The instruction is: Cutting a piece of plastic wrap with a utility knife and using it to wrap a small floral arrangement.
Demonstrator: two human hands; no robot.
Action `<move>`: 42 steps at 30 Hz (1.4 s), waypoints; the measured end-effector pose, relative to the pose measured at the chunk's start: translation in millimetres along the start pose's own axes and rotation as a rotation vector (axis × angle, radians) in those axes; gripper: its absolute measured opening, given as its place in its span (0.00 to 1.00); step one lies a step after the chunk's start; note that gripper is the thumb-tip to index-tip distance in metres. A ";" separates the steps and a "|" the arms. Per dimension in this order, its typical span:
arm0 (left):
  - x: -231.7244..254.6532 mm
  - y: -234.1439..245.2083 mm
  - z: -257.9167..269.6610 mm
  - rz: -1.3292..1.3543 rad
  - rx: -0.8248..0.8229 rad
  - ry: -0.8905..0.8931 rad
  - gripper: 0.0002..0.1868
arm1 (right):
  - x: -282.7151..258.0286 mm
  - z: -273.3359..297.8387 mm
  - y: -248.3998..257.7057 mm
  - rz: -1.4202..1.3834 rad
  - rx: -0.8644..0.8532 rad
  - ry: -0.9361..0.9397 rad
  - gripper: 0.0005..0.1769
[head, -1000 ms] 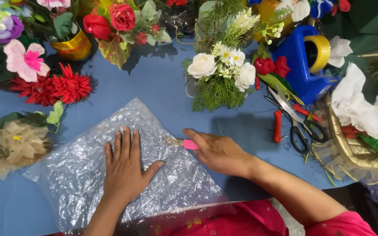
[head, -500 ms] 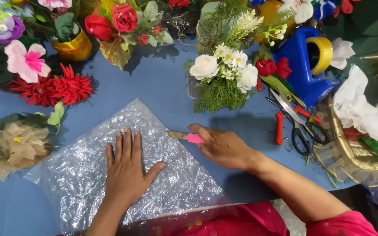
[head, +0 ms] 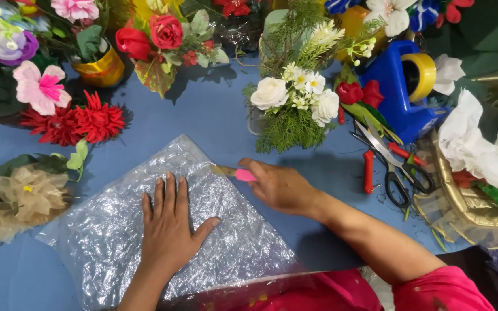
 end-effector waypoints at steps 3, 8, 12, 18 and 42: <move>-0.1 1.2 0.7 0.036 -0.014 0.003 0.57 | 10.1 0.8 -0.9 0.096 -0.034 -0.065 0.28; 0.7 -0.3 0.8 -0.004 0.017 -0.009 0.57 | -6.5 -13.4 -6.5 0.083 -0.018 0.030 0.30; 1.2 0.9 0.0 0.007 0.006 -0.010 0.56 | -9.5 -34.4 -17.6 0.083 -0.168 -0.086 0.30; 1.0 0.6 0.1 -0.032 0.028 -0.011 0.58 | -5.9 -40.6 -12.1 0.007 -0.219 -0.119 0.31; -8.3 26.0 -2.7 0.445 -0.167 0.088 0.50 | -14.2 -43.2 -15.2 0.322 -0.242 0.102 0.32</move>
Point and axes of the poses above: each hand's wrist, its own z-axis away from the middle knuckle, its own y-axis out of the back of the hand, x = y × z, the point moved 6 cm from there along -z, towards the middle knuckle, and after that the axes turned 1 degree about -z, right-handed, at the moved point
